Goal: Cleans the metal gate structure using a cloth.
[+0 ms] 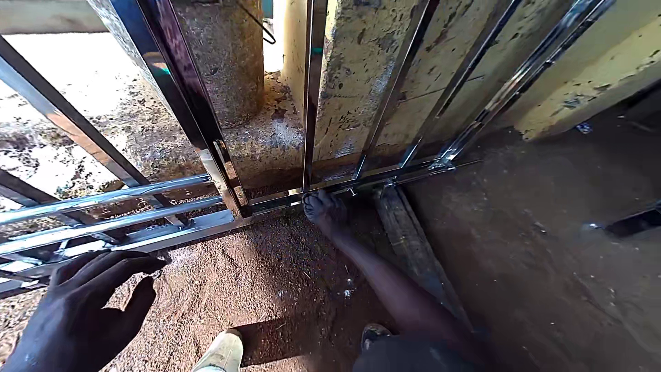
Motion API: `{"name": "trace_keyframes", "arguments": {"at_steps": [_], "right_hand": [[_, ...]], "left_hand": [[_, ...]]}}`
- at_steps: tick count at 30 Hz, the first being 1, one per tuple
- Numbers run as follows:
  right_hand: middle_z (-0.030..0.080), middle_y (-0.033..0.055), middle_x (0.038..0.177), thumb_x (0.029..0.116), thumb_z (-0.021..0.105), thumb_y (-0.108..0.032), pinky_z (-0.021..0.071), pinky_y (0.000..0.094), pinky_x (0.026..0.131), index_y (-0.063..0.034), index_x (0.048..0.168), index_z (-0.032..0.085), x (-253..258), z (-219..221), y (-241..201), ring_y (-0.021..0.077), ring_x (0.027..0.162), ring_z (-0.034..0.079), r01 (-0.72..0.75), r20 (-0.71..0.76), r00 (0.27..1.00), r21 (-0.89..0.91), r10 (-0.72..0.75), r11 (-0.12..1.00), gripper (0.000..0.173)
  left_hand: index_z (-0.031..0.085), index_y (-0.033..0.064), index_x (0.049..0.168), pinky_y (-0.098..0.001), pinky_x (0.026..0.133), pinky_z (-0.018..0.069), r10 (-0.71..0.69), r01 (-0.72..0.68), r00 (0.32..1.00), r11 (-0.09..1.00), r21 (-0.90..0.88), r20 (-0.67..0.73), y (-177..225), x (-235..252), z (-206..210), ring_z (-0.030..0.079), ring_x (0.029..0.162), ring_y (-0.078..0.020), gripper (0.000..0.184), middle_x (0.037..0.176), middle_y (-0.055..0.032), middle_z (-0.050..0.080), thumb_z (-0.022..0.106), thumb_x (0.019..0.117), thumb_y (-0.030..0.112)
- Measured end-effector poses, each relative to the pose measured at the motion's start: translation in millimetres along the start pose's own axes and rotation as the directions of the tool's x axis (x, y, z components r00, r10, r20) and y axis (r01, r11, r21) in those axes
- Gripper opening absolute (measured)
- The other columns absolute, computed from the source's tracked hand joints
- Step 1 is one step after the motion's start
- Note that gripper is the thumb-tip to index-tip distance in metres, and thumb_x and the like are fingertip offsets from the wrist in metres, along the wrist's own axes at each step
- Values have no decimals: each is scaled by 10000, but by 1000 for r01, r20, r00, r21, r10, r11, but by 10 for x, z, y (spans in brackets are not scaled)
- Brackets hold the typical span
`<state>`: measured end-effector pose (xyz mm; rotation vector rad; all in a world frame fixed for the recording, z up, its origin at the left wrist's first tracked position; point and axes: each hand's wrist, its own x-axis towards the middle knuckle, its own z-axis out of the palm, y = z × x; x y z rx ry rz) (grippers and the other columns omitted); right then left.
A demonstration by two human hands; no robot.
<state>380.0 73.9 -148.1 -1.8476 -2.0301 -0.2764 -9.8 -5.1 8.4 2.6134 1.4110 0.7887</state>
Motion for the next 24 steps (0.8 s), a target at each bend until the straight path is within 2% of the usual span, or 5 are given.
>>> {"name": "trace_keyframes", "arguments": {"at_steps": [7, 10, 15, 20, 24], "right_hand": [[674, 178, 1268, 1011, 611, -287, 532, 602, 915, -109, 1281, 704, -5, -667, 426, 382, 1112, 674, -529, 446, 766, 25, 464, 848, 336], [722, 196, 1049, 1016, 642, -257, 517, 588, 927, -26, 1089, 743, -323, -836, 809, 350, 1024, 683, -647, 343, 763, 391, 548, 655, 262], [679, 263, 1119, 1072, 519, -217, 519, 598, 916, 33, 1216, 657, -417, -381, 1139, 391, 1037, 661, -705, 212, 509, 658, 834, 264, 320], [666, 283, 1066, 1031, 574, -163, 516, 577, 880, 81, 1117, 671, -31, -129, 652, 394, 985, 646, -728, 435, 413, 686, 800, 2, 276], [693, 157, 1005, 1056, 553, -229, 578, 449, 773, -27, 1224, 647, -371, -382, 640, 242, 857, 676, -690, 658, 535, 702, 530, -177, 279]], "left_hand": [[746, 50, 957, -530, 978, 448, 18, -17, 999, 1000, -23, 48, 122, 160, -82, 687, 961, -287, 250, 957, -134, 741, 562, 884, 202], [728, 1, 998, -570, 954, 461, 12, -6, 992, 999, -50, 122, 138, 232, -118, 683, 980, -357, 235, 997, -195, 730, 588, 897, 160], [717, -27, 1017, -550, 909, 499, 28, -2, 981, 991, -135, 191, 226, 352, 101, 681, 990, -381, 233, 1021, -238, 720, 602, 906, 143], [708, -24, 1026, -566, 949, 478, 86, -33, 956, 982, -187, 281, 394, 552, 329, 674, 1019, -396, 222, 1046, -248, 715, 610, 918, 144], [567, -176, 1226, -408, 970, 546, 61, 157, 910, 866, -474, 411, 747, 756, 638, 677, 1061, -237, 396, 1150, -247, 678, 603, 944, 100]]}}
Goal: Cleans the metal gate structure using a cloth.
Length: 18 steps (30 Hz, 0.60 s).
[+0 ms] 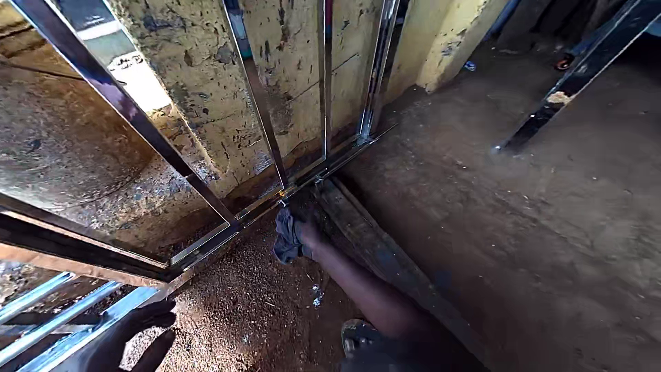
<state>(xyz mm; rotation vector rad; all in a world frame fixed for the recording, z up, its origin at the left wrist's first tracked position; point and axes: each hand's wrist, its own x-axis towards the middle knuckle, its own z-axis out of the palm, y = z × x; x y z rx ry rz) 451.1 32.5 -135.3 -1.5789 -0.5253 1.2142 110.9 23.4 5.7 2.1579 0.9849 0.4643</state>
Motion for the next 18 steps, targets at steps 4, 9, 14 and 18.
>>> {"name": "trace_keyframes", "arguments": {"at_steps": [4, 9, 14, 18], "right_hand": [[722, 118, 997, 1049, 533, -163, 596, 372, 845, 25, 1212, 650, -718, 147, -210, 158, 884, 705, 174, 285, 939, 92, -193, 980, 274], [649, 187, 1276, 1093, 395, -194, 525, 400, 1015, 87, 1328, 576, -1101, -132, -475, 192, 1136, 652, 275, 692, 663, 132, -287, 952, 409], [752, 133, 974, 1018, 629, -204, 606, 451, 816, -1, 1090, 735, -117, -1406, -574, 230, 859, 728, 357, 9, 922, -403, -386, 843, 240], [714, 182, 1202, 1000, 632, -360, 504, 636, 970, -104, 1214, 731, 780, -2241, -283, 385, 1159, 661, -130, -316, 932, -746, -176, 654, 348]], "left_hand": [[66, 108, 1648, -506, 1019, 536, -414, 458, 888, 762, -458, 200, 445, 409, 642, 552, 1326, -298, 822, 1522, -192, 446, 547, 1014, 313], [528, 10, 1309, -374, 670, 634, -518, 369, 854, 542, -755, 46, 600, 648, 1074, 725, 752, -187, 294, 946, -104, 734, 519, 1017, 44], [601, 53, 1206, -330, 612, 618, -479, 415, 877, 716, -562, 36, 567, 591, 796, 704, 701, -120, 371, 905, 7, 736, 552, 862, -80], [625, 51, 1187, -353, 595, 620, -502, 473, 862, 743, -473, 74, 519, 471, 751, 704, 673, -133, 380, 915, -6, 740, 608, 829, -75]]}}
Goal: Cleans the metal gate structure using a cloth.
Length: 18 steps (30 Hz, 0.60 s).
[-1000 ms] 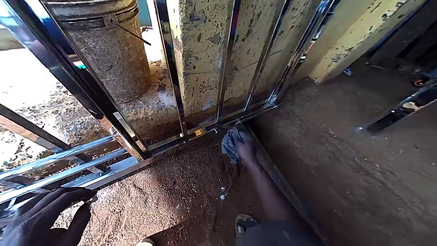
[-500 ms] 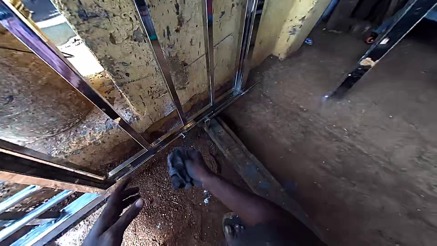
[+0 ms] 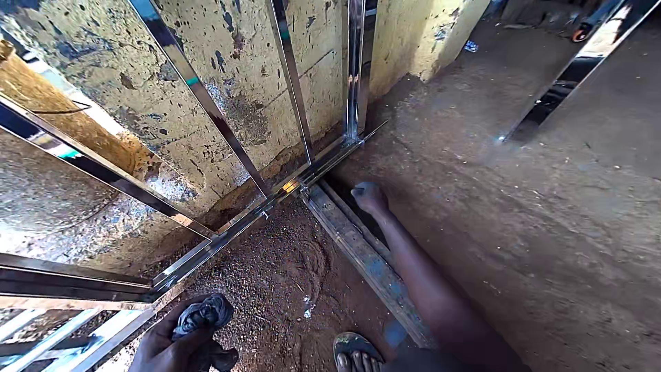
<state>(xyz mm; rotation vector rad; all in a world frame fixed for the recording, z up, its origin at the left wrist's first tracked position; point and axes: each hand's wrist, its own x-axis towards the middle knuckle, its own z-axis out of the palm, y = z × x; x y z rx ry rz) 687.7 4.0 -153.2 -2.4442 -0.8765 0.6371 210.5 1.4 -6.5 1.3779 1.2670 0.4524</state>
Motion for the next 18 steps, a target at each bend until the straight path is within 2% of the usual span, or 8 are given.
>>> {"name": "trace_keyframes", "arguments": {"at_steps": [2, 4, 7, 11, 12, 14, 16, 18], "right_hand": [[712, 197, 1188, 978, 657, -397, 507, 638, 958, -86, 1168, 745, 199, 158, 118, 401, 1154, 658, -15, 106, 994, -135, 30, 991, 375], [714, 213, 1133, 937, 685, -318, 513, 645, 924, -58, 1091, 743, 250, 291, 140, 412, 1107, 666, 29, 185, 983, -223, 13, 974, 307], [694, 219, 1188, 958, 664, -261, 505, 628, 956, -43, 1124, 720, 243, 351, 156, 404, 1153, 651, 60, 180, 983, -215, -21, 975, 279], [683, 252, 1140, 989, 644, -231, 503, 596, 981, 38, 1100, 683, 169, 252, 212, 414, 1114, 654, 87, -100, 992, 69, -80, 994, 294], [679, 261, 1122, 1013, 625, -231, 517, 593, 953, 51, 1151, 636, 111, 192, 193, 414, 1068, 671, 74, -124, 991, 160, -55, 984, 314], [708, 221, 1018, 1040, 607, -224, 614, 525, 786, 39, 1189, 567, -21, 115, 177, 344, 846, 739, 69, -158, 987, 356, -13, 932, 305], [727, 173, 889, 1039, 620, -157, 654, 414, 642, 34, 1147, 551, -188, 103, 186, 255, 664, 751, 169, -263, 965, 558, -20, 813, 230], [734, 144, 836, 996, 642, -53, 657, 357, 639, 63, 1079, 592, -289, 187, 238, 196, 646, 749, 395, -457, 883, 601, -106, 695, 151]], "left_hand": [[623, 50, 1194, -349, 603, 621, -13, 12, 1000, 1000, 22, 9, -25, -27, 6, 704, 670, -130, 389, 912, -2, 743, 615, 829, -84], [613, 46, 1208, -338, 595, 617, -6, 5, 1000, 999, 37, 21, -33, -49, 9, 701, 665, -121, 401, 916, 6, 742, 618, 830, -90], [611, 42, 1219, -333, 590, 617, 9, -10, 1000, 999, 39, 27, -20, -77, 16, 702, 667, -117, 407, 928, 10, 745, 621, 834, -91], [604, 30, 1233, -337, 596, 626, 17, -17, 1000, 999, 47, 13, 30, -118, 5, 712, 680, -124, 416, 947, -1, 749, 628, 838, -96], [607, 31, 1233, -334, 594, 624, 23, -23, 1000, 998, 59, 7, 29, -129, -6, 712, 680, -122, 415, 946, -3, 750, 634, 838, -95], [614, 33, 1230, -333, 616, 621, 35, -35, 999, 997, 75, 5, 17, -142, -25, 709, 696, -118, 414, 948, 0, 747, 636, 834, -86], [612, 32, 1225, -347, 602, 628, 28, -28, 1000, 998, 63, 2, 21, -146, -18, 716, 678, -139, 405, 943, -17, 750, 630, 837, -85], [612, 39, 1227, -340, 588, 622, 14, -14, 1000, 997, 73, 2, 28, -145, 4, 711, 667, -136, 405, 942, -15, 747, 637, 840, -76]]}}
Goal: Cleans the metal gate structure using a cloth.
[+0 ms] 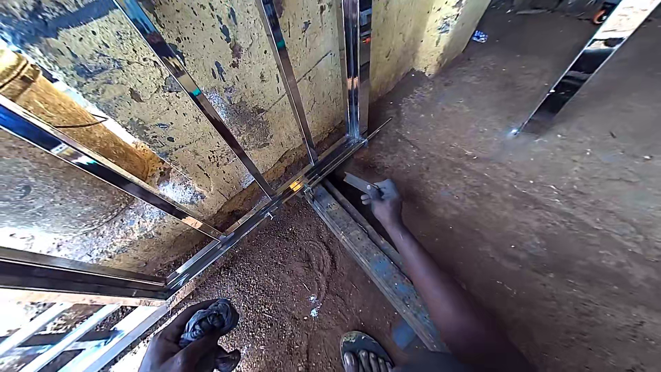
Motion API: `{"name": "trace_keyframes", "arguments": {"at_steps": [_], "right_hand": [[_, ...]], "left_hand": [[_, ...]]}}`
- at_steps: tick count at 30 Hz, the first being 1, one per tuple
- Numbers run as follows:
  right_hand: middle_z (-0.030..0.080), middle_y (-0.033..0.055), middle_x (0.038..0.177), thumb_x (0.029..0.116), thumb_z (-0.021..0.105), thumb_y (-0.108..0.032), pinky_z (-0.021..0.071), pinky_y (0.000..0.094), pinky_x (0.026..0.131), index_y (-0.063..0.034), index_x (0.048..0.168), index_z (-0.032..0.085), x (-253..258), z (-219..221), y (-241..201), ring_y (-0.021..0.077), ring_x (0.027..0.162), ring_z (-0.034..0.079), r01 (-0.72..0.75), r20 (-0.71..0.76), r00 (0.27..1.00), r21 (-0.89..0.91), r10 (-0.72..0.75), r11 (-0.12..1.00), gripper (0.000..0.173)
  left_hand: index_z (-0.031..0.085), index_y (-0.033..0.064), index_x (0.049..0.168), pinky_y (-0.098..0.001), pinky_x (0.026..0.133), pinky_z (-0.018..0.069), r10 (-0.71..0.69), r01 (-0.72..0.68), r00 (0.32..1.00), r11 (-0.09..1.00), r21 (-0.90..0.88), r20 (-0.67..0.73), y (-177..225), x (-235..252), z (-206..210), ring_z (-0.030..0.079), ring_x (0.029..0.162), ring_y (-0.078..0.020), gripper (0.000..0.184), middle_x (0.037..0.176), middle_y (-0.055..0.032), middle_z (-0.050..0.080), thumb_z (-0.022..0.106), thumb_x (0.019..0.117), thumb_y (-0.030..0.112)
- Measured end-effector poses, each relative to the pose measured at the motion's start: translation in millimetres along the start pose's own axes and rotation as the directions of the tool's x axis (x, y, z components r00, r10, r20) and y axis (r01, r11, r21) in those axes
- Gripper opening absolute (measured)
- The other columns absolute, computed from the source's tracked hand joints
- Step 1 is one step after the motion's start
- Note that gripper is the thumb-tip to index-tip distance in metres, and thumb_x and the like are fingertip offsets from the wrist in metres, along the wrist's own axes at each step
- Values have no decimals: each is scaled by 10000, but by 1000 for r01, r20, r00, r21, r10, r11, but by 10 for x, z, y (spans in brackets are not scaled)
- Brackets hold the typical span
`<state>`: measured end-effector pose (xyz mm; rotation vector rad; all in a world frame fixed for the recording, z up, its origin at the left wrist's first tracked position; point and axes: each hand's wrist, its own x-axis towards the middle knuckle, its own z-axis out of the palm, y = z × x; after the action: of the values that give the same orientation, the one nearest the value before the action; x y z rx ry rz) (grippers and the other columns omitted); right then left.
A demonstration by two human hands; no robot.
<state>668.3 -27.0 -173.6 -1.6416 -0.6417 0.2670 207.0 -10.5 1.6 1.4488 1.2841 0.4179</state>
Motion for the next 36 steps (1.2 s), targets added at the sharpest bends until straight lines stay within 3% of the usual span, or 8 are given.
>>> {"name": "trace_keyframes", "arguments": {"at_steps": [3, 7, 11, 19, 21, 23, 27, 36], "right_hand": [[746, 161, 918, 928, 630, 37, 662, 350, 716, 93, 1032, 648, -85, 34, 124, 187, 734, 762, 264, -29, 964, 66, -263, 962, 120], [740, 225, 1015, 891, 643, 52, 634, 436, 818, 97, 996, 712, -151, 102, 267, 281, 844, 755, 411, 100, 910, -70, -403, 909, 134], [747, 191, 1131, 894, 601, 43, 604, 437, 920, 40, 936, 754, -144, 64, 386, 296, 1021, 745, 574, 285, 809, -194, -515, 795, 159], [688, 162, 1317, 836, 589, 88, 506, 426, 1089, 24, 944, 775, 75, -43, 247, 244, 1271, 634, 305, 592, 770, -14, -238, 952, 225], [725, 161, 1216, 875, 636, 60, 572, 382, 1001, 55, 1049, 738, 78, 24, 230, 204, 1131, 702, 95, 541, 834, 55, -110, 994, 202], [726, 168, 1156, 859, 824, -87, 610, 405, 938, 24, 1169, 701, 53, 152, 183, 225, 1012, 735, -14, 456, 889, -69, 44, 998, 351], [651, 178, 1336, 922, 781, -297, 478, 514, 1081, -58, 1324, 676, 31, 299, 33, 308, 1241, 623, 3, 436, 878, -420, 199, 907, 479], [682, 190, 1271, 991, 662, -180, 473, 496, 1082, -20, 1230, 732, 187, 545, 12, 326, 1218, 634, 105, 436, 894, -424, 101, 900, 296]], "left_hand": [[619, 44, 1236, -327, 595, 613, 4, -4, 1000, 999, 42, 8, 9, -5, 21, 702, 683, -120, 428, 950, -7, 743, 654, 823, -63], [614, 42, 1237, -335, 597, 627, 21, -22, 999, 999, 38, 27, 58, -29, 33, 717, 688, -130, 434, 962, -13, 749, 638, 823, -86], [612, 41, 1257, -326, 581, 612, 47, -48, 999, 997, 59, 24, 59, -52, -8, 695, 660, -113, 435, 945, 3, 739, 641, 836, -62], [624, 45, 1245, -339, 614, 622, 49, -50, 999, 997, 64, 19, 43, -36, -24, 709, 702, -125, 433, 975, -12, 741, 652, 825, -56], [627, 49, 1241, -337, 589, 616, 38, -39, 999, 998, 55, 17, 49, -11, 0, 702, 678, -129, 434, 959, -16, 740, 648, 820, -53], [630, 51, 1237, -346, 585, 621, 27, -28, 999, 999, 46, 21, 49, 11, 24, 708, 676, -140, 428, 952, -22, 745, 652, 823, -55], [624, 46, 1228, -338, 576, 613, 40, -42, 999, 998, 46, 25, 78, 27, 37, 698, 660, -128, 427, 939, -12, 740, 643, 817, -64], [621, 45, 1235, -327, 598, 620, 49, -51, 998, 997, 59, 33, 55, 14, 42, 708, 681, -116, 429, 948, -1, 746, 649, 824, -76]]}}
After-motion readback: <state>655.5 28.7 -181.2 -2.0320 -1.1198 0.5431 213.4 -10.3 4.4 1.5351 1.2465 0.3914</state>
